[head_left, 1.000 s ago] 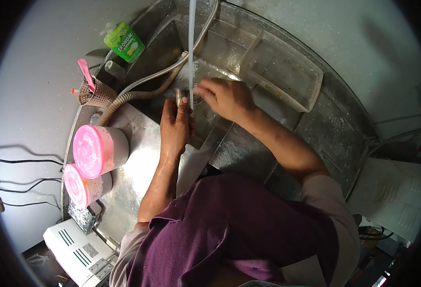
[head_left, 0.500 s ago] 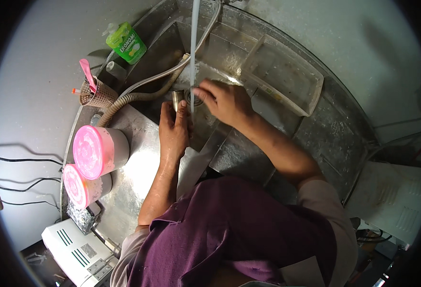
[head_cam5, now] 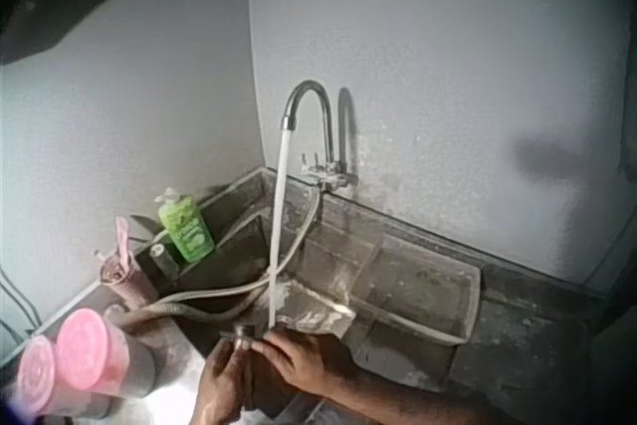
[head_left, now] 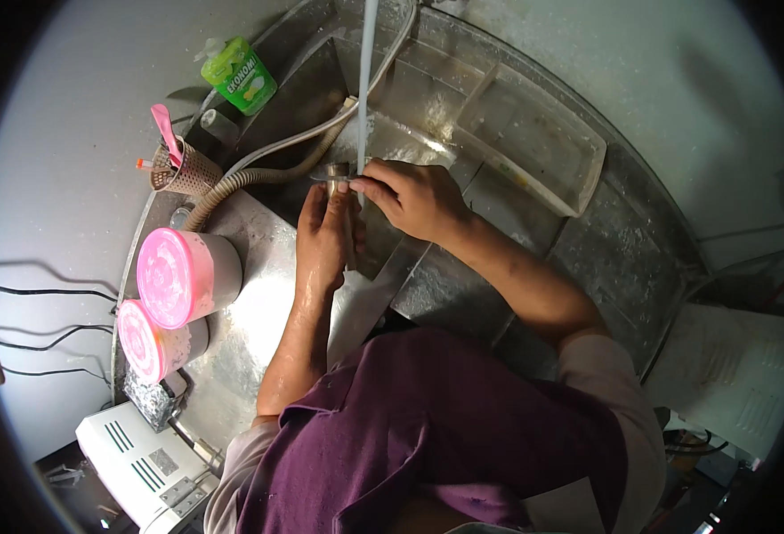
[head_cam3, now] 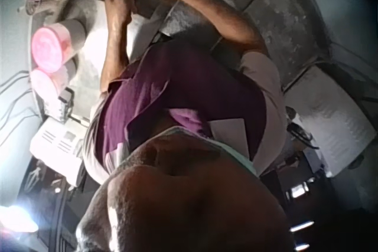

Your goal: The person operates a pressing machine to process a mold, then moves to a sink to wash a metal cylinder and scrape residue from its interior using a tool.

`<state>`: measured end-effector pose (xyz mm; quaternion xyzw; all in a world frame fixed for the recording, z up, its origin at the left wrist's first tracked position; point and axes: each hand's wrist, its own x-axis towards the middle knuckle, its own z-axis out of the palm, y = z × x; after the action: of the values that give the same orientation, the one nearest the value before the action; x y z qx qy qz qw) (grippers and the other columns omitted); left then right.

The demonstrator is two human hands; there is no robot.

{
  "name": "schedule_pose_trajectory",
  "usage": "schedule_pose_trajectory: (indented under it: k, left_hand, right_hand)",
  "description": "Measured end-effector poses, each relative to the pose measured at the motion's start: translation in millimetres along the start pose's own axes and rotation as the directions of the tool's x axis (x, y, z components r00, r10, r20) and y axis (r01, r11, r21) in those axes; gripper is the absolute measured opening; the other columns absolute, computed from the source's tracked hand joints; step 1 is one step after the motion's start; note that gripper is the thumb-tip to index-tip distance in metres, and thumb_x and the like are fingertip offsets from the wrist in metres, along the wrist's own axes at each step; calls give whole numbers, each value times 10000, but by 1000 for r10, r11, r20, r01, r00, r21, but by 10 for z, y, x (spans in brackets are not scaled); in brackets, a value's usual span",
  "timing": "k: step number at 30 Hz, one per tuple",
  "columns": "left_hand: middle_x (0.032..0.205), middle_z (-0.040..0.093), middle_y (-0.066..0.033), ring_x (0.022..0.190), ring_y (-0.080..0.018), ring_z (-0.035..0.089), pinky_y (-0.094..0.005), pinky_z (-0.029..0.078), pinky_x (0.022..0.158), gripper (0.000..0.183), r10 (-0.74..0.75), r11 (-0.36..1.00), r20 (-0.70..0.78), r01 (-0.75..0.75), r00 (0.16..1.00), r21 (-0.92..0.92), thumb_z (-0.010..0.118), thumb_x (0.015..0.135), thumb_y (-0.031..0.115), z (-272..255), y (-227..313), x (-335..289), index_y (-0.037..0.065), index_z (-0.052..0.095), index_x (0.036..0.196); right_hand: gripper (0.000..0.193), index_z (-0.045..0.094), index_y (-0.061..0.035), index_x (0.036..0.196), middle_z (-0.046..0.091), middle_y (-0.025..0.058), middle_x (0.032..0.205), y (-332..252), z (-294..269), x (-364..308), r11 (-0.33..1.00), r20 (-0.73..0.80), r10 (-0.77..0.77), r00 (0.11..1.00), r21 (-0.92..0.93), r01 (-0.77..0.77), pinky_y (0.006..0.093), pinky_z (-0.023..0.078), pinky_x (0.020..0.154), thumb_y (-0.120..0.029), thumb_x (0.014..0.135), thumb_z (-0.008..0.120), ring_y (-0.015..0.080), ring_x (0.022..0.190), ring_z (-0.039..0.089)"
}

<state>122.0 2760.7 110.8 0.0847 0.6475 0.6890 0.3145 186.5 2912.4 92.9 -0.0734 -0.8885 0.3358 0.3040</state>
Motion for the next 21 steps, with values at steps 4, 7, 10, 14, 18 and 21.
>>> schedule_pose_trajectory:
  k: [4, 7, 10, 14, 18, 21]
  left_hand:
    - [736, 533, -34, 532, -108, 519, -246, 410, 431, 271, -1, 999, 40, 2, 999, -33, 500, 1009, 326, -43, 22, -14, 62, 525, 954]
    - [713, 529, -35, 517, -119, 515, -249, 412, 425, 299, -47, 993, 74, 55, 996, -106, 469, 1014, 350, -68, 14, -23, 63, 531, 959]
    - [695, 520, -32, 498, -124, 500, -250, 407, 411, 369, -62, 987, 65, 71, 996, -147, 416, 1017, 404, -108, -18, 58, 58, 534, 963]
    - [651, 495, -23, 462, -108, 471, -234, 380, 369, 436, -58, 960, 207, 111, 977, -255, 374, 1016, 450, -124, -34, 42, 47, 532, 966]
    - [605, 445, -7, 412, -98, 422, -203, 361, 308, 461, -110, 715, 438, 377, 892, -589, 377, 1012, 472, -194, -81, 142, 36, 514, 953]
    - [589, 425, -2, 409, -99, 414, -197, 370, 306, 468, -90, 676, 466, 397, 880, -620, 385, 1007, 481, -172, -59, 138, 35, 514, 951]
  right_hand:
    - [253, 630, -117, 903, 637, 109, 703, 75, -28, 97, 953, 41, 201, 979, -239, -186, 397, 482, 528, -366, 936, 602, 320, 626, 646]
    - [292, 622, -114, 860, 640, 121, 675, -92, -61, -3, 998, 73, -11, 997, -58, 15, 426, 488, 515, -390, 941, 573, 332, 619, 651]
    - [277, 626, -119, 876, 632, 117, 663, 62, -87, 95, 976, 84, 174, 981, -150, -160, 418, 486, 512, -385, 938, 581, 324, 614, 649]
    - [242, 635, -98, 911, 618, 115, 675, 36, -15, -21, 999, 9, -9, 1000, 37, 9, 378, 458, 502, -338, 935, 615, 314, 583, 621]
    - [251, 637, -87, 890, 629, 104, 690, -83, -90, 50, 999, -34, -42, 999, 21, 42, 374, 469, 513, -337, 918, 637, 312, 598, 631]
    - [253, 621, -102, 862, 637, 93, 703, -11, -57, 53, 998, 20, -37, 999, -53, 38, 393, 475, 508, -349, 918, 626, 316, 605, 635]
